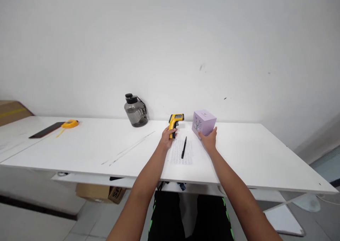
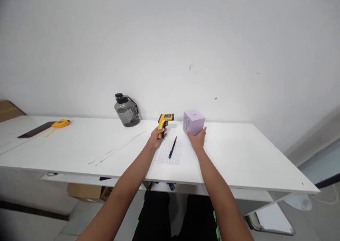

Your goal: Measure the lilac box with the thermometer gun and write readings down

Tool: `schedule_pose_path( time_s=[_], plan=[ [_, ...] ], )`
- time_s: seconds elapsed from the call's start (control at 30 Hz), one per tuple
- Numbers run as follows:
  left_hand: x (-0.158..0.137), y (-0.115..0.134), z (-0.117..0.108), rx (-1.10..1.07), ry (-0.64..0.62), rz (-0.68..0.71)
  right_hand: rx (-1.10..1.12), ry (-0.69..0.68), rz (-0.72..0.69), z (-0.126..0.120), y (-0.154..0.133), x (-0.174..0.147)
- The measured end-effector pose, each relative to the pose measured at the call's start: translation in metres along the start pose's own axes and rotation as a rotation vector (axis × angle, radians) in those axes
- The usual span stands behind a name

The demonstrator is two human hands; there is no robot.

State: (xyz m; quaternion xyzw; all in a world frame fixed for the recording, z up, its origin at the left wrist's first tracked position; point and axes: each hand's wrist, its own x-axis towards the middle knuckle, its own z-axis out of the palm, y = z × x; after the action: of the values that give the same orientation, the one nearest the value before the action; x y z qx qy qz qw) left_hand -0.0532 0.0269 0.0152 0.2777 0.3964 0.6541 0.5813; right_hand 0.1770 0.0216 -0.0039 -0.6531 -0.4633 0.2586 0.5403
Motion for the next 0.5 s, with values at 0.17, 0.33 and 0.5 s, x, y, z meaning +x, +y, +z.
schedule_pose_path(
  time_s=[0.17, 0.33, 0.5],
  plan=[
    [-0.006, 0.014, 0.000, -0.193, -0.035, -0.070, 0.181, 0.083, 0.003, -0.002, -0.002, -0.002],
    [-0.023, 0.021, 0.004, -0.147, -0.278, -0.009, 0.339, 0.105, -0.051, 0.001, -0.005, -0.011],
    [-0.045, 0.015, 0.022, 0.035, -0.414, 0.008, 0.387, 0.094, -0.135, 0.007, -0.011, -0.023]
  ],
)
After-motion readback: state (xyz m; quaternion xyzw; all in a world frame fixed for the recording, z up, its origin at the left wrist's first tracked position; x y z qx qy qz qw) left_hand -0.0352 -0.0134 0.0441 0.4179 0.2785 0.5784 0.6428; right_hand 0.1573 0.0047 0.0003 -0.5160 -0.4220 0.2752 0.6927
